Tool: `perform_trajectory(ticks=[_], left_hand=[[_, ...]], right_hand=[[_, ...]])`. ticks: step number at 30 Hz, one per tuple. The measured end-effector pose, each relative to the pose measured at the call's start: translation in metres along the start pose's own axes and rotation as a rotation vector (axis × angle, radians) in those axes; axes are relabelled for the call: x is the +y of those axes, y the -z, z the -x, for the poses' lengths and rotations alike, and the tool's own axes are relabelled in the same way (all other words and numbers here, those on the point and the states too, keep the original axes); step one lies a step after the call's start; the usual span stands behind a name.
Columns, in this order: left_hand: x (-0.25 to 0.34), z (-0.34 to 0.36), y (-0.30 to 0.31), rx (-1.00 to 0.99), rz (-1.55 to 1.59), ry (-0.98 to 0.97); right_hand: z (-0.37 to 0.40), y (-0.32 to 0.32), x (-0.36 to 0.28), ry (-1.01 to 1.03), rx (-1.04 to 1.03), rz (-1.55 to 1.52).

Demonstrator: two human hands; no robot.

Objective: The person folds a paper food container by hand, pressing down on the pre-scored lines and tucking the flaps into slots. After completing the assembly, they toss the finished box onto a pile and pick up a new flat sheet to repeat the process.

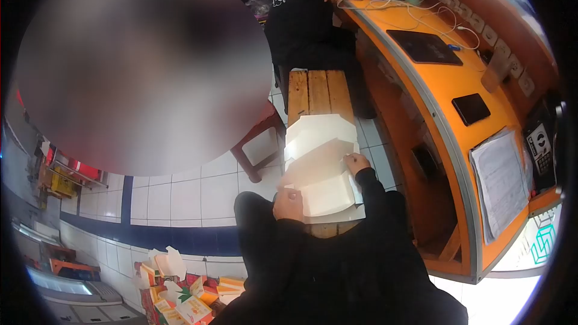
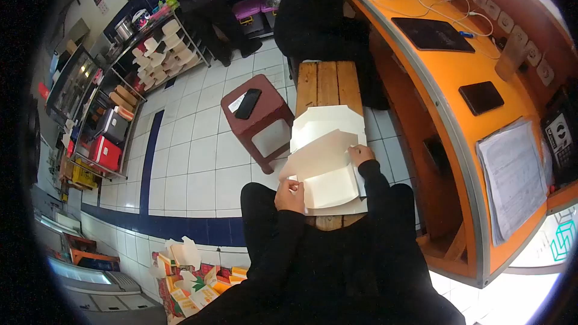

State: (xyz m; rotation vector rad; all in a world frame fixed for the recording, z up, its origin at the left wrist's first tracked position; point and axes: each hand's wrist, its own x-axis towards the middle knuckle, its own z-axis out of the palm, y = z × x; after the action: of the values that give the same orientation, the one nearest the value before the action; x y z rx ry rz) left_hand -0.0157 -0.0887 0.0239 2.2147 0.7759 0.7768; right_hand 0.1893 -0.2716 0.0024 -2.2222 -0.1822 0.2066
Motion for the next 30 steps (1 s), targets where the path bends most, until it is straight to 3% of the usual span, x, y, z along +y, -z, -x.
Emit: perform_trajectory(ticks=[1, 3, 5, 7, 11, 15, 17, 19, 30], left_hand=[[0.011, -0.001, 0.001, 0.002, 0.003, 0.001], [0.033, -0.003, -0.002, -0.102, 0.147, -0.303], [0.062, 0.007, -0.013, -0.417, 0.215, -0.054], [0.061, 0.013, -0.045, -0.632, 0.084, -0.006], [0.045, 0.017, -0.077, -0.562, 0.017, -0.021], [0.056, 0.007, -0.052, -0.731, 0.282, 0.326], [0.034, 0.011, -0.073, -0.685, 0.243, 0.31], [0.033, 0.01, -0.075, -0.681, 0.335, 0.373], [0.027, 0.013, -0.087, -0.692, 0.295, 0.353]], right_hand=[[0.002, 0.0, -0.001, 0.003, 0.0, 0.003], [0.017, -0.006, 0.001, 0.116, 0.126, -0.132], [0.042, -0.001, -0.012, 0.09, 0.112, -0.063], [0.06, 0.004, -0.025, 0.059, 0.089, -0.043], [0.073, -0.002, -0.017, 0.007, 0.065, 0.044], [0.089, -0.011, -0.019, -0.1, 0.055, -0.113], [0.093, -0.019, -0.019, -0.186, 0.025, -0.233], [0.094, -0.026, -0.014, -0.033, 0.122, -0.062], [0.08, -0.029, -0.008, -0.058, 0.16, -0.053]])
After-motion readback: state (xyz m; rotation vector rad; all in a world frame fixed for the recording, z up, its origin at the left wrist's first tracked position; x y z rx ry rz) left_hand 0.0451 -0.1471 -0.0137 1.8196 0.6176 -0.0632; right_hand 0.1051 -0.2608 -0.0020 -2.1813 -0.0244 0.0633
